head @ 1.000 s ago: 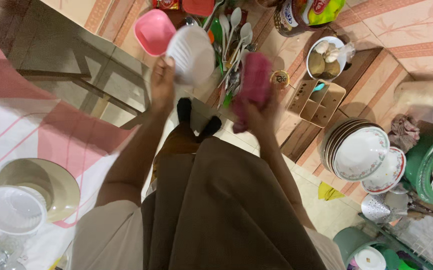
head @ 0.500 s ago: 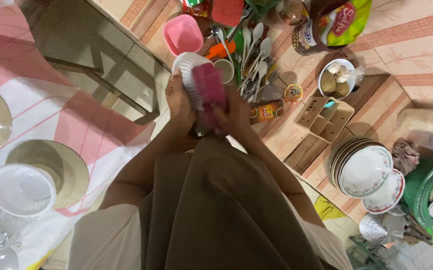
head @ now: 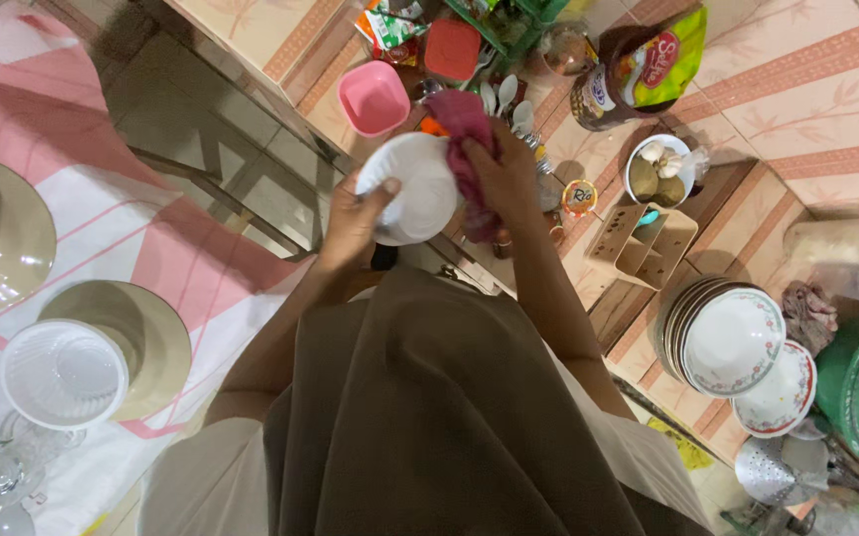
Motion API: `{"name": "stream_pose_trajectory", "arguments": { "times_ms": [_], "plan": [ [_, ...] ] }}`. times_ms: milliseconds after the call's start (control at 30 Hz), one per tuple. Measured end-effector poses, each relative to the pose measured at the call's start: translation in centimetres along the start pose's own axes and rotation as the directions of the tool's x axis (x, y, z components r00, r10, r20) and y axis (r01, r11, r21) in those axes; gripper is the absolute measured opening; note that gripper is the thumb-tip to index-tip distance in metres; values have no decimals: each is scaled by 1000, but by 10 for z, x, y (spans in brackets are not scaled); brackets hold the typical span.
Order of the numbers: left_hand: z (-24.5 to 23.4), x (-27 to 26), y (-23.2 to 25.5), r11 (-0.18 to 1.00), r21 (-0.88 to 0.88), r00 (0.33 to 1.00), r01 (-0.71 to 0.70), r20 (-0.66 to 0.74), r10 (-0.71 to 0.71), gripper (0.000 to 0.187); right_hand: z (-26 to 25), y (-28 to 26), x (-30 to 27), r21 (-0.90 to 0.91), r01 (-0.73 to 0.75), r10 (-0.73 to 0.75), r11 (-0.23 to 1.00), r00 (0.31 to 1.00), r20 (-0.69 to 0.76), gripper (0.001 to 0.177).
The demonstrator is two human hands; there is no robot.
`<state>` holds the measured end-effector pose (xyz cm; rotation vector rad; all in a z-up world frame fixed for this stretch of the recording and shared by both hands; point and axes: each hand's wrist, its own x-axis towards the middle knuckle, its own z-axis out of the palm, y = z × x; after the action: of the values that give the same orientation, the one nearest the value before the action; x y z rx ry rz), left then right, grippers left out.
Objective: The person wipes white bowls with a pink cloth and places them onto plates and coasters arranged on a dining table.
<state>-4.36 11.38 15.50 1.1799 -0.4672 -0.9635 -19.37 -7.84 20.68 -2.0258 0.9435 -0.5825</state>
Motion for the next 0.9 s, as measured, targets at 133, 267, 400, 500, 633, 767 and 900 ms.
{"name": "stream_pose_trajectory", "arguments": {
  "times_ms": [133,267,400,500,633,767,900],
  "plan": [
    [-15,-4,15,913,-406,994,35,111,12,42,3,51,-16,180,-149,126,972,983,135,29],
    [-3,-16,17,926,-276,963,257,158,-220,54,16,44,-57,485,-425,177,764,861,477,34],
    [1,-29,25,708,-98,712,699,10,-702,57,24,4,-68,509,-478,44,716,758,650,39],
    [-4,-33,9,590,-586,827,555,465,-317,76,27,-21,-62,-16,51,-32,999,810,586,41],
    [-4,-31,8,807,-376,882,456,315,-351,75,29,-31,-47,-151,254,-112,955,783,611,41],
    [-4,-26,14,726,-481,871,491,276,-406,89,27,-30,-43,238,82,-233,968,652,722,33],
    [-11,-21,21,697,-522,867,492,370,-334,93,44,-48,-42,19,311,-291,950,864,412,25]
  ]
}}
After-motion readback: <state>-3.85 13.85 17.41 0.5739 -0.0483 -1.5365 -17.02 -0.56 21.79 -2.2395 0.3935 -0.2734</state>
